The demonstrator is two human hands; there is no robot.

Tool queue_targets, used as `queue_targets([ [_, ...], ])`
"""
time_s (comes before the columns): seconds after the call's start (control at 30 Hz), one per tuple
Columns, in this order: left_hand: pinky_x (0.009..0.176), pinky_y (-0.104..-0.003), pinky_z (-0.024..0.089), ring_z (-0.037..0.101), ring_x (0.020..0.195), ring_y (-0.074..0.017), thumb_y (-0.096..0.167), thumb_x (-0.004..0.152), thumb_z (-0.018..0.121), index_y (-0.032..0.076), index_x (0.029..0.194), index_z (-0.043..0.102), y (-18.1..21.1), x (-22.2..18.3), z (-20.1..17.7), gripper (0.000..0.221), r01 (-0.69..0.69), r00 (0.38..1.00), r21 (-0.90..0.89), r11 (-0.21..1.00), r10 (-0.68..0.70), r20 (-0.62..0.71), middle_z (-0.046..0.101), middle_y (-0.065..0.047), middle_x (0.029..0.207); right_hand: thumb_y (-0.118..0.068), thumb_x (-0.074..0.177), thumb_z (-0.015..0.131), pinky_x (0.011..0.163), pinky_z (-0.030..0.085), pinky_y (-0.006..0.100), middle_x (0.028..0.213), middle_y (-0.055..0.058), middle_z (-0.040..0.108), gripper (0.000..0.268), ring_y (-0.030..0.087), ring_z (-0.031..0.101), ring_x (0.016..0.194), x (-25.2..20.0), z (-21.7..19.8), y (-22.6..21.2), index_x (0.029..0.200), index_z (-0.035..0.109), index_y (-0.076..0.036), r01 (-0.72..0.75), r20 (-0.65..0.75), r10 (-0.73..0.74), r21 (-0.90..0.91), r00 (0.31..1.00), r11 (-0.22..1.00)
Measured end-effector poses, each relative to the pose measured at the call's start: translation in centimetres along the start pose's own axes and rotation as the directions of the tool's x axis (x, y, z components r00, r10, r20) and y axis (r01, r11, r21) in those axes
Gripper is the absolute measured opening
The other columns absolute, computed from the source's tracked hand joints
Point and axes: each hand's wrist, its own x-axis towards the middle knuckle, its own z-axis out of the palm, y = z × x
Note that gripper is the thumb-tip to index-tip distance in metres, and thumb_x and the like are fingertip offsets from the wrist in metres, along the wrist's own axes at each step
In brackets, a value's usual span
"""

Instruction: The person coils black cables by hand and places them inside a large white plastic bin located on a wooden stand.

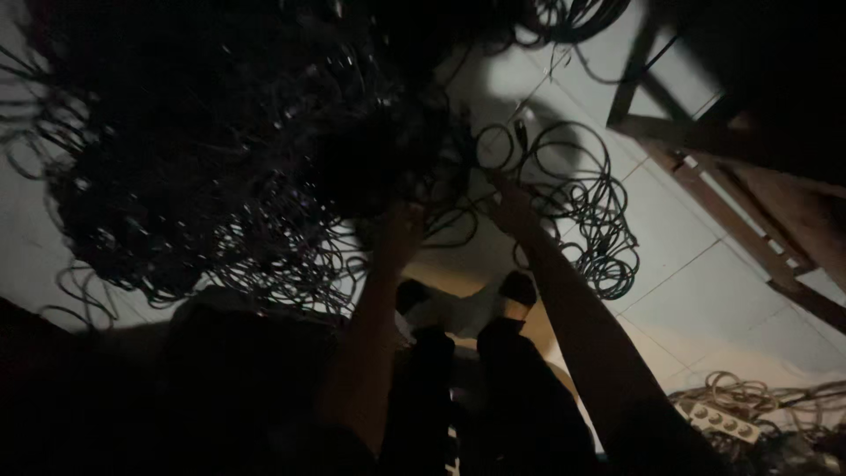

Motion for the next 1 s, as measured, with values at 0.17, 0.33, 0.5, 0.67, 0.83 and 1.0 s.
queue_targets([
  [0.17,0.067,-0.041,0.052,0.060,0.076,-0.0231,0.017,0.106,0.050,0.001,0.132,0.060,-4.0,7.1,1.1,0.032,0.077,0.987,0.187,0.979,-0.102,0.126,0.067,-0.016,0.102,-0.024,0.105,0.058,0.084,0.052,0.042,0.118,0.017,0.064,0.035,0.032,0.062,0.101,3.4,4.2,0.4,0.133,0.057,-0.003,0.002,0.025,-0.002,-0.009,1.000,1.000],
  [0.33,0.064,-0.040,0.051,0.060,0.074,-0.0238,0.016,0.106,0.049,-0.002,0.131,0.060,-4.5,9.7,3.1,0.032,0.137,0.937,0.260,0.956,-0.210,0.279,0.066,-0.018,0.101,-0.027,0.105,0.057,0.081,0.053,0.043,0.109,0.017,0.066,0.034,0.032,0.063,0.094,3.5,7.0,-2.2,0.126,0.059,-0.001,-0.036,0.024,0.039,-0.107,0.999,0.994],
  [0.5,0.062,-0.040,0.050,0.059,0.072,-0.0246,0.014,0.106,0.049,-0.004,0.129,0.060,-3.3,8.4,2.9,0.032,0.121,0.939,0.296,0.947,-0.206,0.275,0.066,-0.021,0.100,-0.030,0.104,0.056,0.078,0.054,0.043,0.101,0.017,0.068,0.034,0.033,0.064,0.088,2.5,7.2,-5.1,0.119,0.061,0.001,-0.068,-0.020,0.066,-0.125,0.998,0.990],
  [0.67,0.059,-0.039,0.050,0.059,0.070,-0.0253,0.013,0.106,0.048,-0.007,0.128,0.059,-2.7,2.9,3.3,0.031,0.082,0.981,0.331,0.940,-0.135,0.138,0.066,-0.023,0.099,-0.026,0.106,0.051,0.077,0.054,0.044,0.096,0.018,0.069,0.032,0.035,0.064,0.084,-2.0,6.2,-8.0,0.116,0.061,0.002,-0.197,-0.012,0.197,-0.021,0.980,0.980],
  [0.83,0.056,-0.039,0.049,0.059,0.068,-0.0260,0.011,0.105,0.048,-0.009,0.126,0.059,1.5,-4.1,4.1,0.031,-0.108,0.980,0.301,0.948,0.152,-0.125,0.065,-0.025,0.098,-0.013,0.102,0.049,0.072,0.051,0.045,0.107,0.025,0.066,0.038,0.041,0.061,0.090,-9.0,3.4,-11.7,0.133,0.058,0.006,0.052,-0.258,-0.023,0.107,0.966,0.993],
  [1.0,0.070,-0.039,0.051,0.062,0.081,-0.0247,0.022,0.118,0.045,-0.002,0.112,0.066,6.9,-10.5,1.9,0.032,0.022,0.987,0.622,0.783,-0.115,0.110,0.068,-0.020,0.101,-0.029,0.107,0.048,0.071,0.050,0.041,0.091,0.019,0.065,0.038,0.031,0.061,0.076,-16.8,-1.3,-18.9,0.135,0.060,-0.005,-0.376,0.122,0.358,0.213,0.926,0.902],
])
